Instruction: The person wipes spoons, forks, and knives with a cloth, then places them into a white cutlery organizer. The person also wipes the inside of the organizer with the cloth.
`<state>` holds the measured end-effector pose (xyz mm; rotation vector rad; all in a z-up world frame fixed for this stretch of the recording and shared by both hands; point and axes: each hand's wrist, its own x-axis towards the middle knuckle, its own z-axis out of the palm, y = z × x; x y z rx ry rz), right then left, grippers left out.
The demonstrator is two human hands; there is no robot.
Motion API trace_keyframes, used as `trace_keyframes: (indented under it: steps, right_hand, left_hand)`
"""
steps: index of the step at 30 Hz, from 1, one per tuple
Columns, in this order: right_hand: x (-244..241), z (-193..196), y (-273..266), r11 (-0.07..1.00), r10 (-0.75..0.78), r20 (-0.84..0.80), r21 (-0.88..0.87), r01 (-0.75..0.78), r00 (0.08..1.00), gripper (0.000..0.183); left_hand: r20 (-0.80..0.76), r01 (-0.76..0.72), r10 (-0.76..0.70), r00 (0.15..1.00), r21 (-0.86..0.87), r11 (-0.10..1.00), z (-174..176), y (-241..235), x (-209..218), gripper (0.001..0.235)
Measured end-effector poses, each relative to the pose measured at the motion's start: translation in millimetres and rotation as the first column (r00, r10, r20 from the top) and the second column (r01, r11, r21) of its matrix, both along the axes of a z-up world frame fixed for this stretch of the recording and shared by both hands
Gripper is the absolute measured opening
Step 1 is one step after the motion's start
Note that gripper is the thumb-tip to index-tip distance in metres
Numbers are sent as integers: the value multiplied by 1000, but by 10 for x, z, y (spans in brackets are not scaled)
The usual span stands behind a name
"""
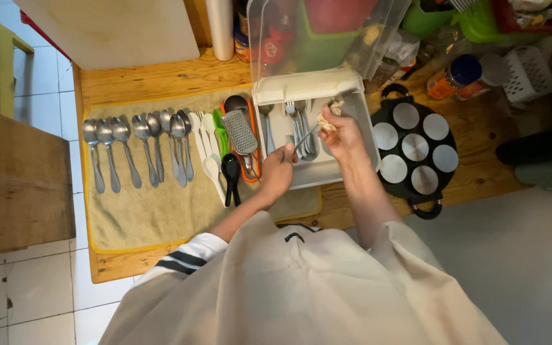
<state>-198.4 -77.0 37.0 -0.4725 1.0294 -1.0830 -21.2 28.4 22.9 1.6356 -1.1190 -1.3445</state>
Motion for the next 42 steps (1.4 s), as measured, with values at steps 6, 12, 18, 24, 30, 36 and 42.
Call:
trace_keyframes:
  steps: [6,12,18,24,30,36,42]
  right_hand:
    - [456,9,262,996,-86,-79,14,87,993,32]
    - [522,-245,411,995,-63,-210,-88,46,976,31]
    - [442,216,621,982,-5,-395,-177,-71,919,29]
    - [387,-271,573,945,116,-512,-207,-253,851,22]
    - [355,-257,591,893,163,-629,-234,-385,760,26]
    - [334,-200,620,890,164,-675,-213,-403,719,29]
    - [196,-120,806,898,210,-680,-150,-414,702,38]
  left_hand:
    - [-52,-87,85,995,-48,995,-96,-32,-144,53]
    - [-104,-104,106,989,29,994,-596,-111,-161,51]
    - [11,-93,93,996,-37,995,390,-103,61,57]
    - [-233,-338,288,929,-210,917,-59,-422,103,4]
    - [-109,-446,449,887,45,894,-328,-705,16,9]
    - [-284,-605,585,760,24,796,-346,-792,-33,8]
    - [-336,-725,672,660,-51,687,656,-451,613,13]
